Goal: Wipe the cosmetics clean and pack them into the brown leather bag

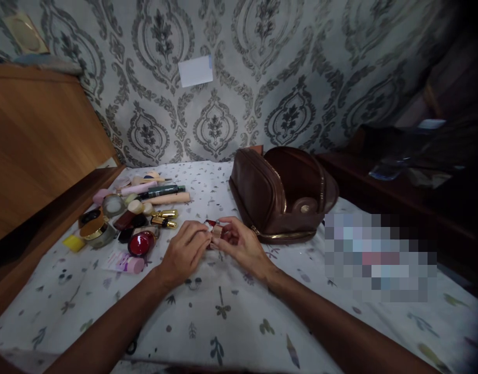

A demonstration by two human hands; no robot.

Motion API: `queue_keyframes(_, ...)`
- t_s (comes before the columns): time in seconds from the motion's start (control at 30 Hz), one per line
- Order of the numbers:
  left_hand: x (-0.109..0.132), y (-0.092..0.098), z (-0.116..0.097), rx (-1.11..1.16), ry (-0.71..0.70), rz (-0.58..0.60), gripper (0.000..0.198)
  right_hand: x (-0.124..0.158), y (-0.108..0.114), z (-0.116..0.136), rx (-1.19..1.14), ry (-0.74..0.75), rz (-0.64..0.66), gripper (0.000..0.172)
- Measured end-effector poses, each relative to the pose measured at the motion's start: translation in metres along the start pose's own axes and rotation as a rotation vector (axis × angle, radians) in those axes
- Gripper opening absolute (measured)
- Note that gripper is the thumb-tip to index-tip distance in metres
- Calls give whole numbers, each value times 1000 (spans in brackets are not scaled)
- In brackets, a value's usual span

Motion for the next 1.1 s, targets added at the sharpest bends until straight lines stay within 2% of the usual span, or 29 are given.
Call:
queue_keyframes(0.1, -2, 0, -1, 3, 1, 8, 11, -1, -1, 0, -17, -11, 30, 42)
queue_keyframes(0.33, 3, 0, 24, 61, 168, 6, 11, -3, -3, -6, 57, -46, 76, 40)
queue_keyframes(0.5, 4, 0, 28, 112, 202, -3, 9, -2, 2, -4, 180, 43, -44, 45)
queue_keyframes(0.63, 3, 0, 22, 107, 173, 4, 13, -2, 1, -4, 160, 25, -29, 46)
queue_keyframes(0.8, 2, -4, 4, 55, 46, 69, 26, -3, 3, -4, 98, 14, -23, 40)
queue_keyframes(0.93, 2, -9, -5, 7, -42, 96, 28, -7, 3, -7, 2, 20, -4, 40)
queue_keyframes(1.1, 5, -11, 2, 17, 21, 85, 24, -12, 7, -18, -121, -71, -30, 42)
Point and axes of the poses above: each hand's wrist, its own x-axis away from the middle knuckle, its own y-axis out of the back of the hand, z = x × y, the point moved 9 cm from there along -x, towards the middle knuckle, and after that the axes turned 5 degrees about -y, right-handed, at the moved point
